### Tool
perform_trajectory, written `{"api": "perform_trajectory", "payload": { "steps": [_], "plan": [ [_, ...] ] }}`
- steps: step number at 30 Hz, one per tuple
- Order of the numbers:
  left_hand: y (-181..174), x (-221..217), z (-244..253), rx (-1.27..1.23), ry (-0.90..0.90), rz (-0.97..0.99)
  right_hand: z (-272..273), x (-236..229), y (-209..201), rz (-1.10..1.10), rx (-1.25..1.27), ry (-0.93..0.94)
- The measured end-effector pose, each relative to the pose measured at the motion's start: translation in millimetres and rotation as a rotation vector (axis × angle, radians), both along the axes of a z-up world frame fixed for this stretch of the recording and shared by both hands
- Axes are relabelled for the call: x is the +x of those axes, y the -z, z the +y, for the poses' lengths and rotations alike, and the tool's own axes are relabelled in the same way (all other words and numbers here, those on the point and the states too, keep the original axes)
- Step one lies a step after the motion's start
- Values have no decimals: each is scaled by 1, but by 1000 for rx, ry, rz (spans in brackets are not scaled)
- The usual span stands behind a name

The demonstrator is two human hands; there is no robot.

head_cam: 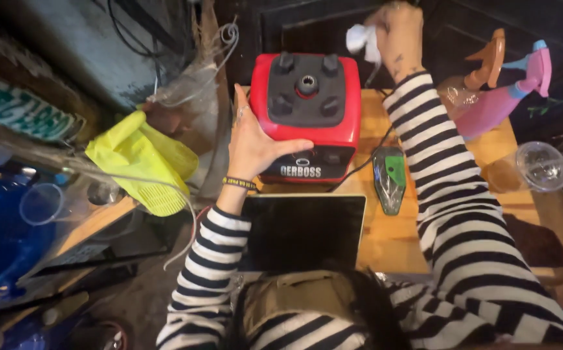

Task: The person wipes the top and sides of a red Gerboss portable power station with a white wipe. They rotate the device to reach different areas and continue wiping until the end of the clip.

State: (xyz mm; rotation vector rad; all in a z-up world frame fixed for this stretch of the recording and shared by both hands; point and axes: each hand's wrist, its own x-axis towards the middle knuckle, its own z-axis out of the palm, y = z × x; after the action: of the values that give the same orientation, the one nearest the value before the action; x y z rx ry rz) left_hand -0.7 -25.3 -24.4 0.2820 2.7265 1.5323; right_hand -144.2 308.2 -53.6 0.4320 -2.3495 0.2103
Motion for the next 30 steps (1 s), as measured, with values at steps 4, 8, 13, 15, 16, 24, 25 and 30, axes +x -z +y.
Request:
{"api": "perform_trajectory", "payload": {
  "steps": [4,8,13,15,16,24,25,30],
  "plan": [
    [-1,-2,2,-1,19,37,-62,-10,-72,-51,-248,-473],
    [2,-5,2,20,26,77,-117,-34,-73,-216,-199,-769],
    [-4,-4,4,-8,-19,-49,-125,-36,-69,-908,-109,-857],
    [-6,-3,4,-25,-17,-53,-118,-27,-69,-885,-136,-814],
    [-8,-3,4,-41,-14,-57,-114,-22,-68,-863,-164,-770],
    [5,-8,1,-18,-3,7,-65,-6,-81,-1016,-235,-549],
    [5,-8,2,-4,-7,15,-51,-6,-78,-942,-79,-549],
    [-3,-3,1,-15,6,-6,-8,-34,-83,-1336,-82,305]
  ]
}}
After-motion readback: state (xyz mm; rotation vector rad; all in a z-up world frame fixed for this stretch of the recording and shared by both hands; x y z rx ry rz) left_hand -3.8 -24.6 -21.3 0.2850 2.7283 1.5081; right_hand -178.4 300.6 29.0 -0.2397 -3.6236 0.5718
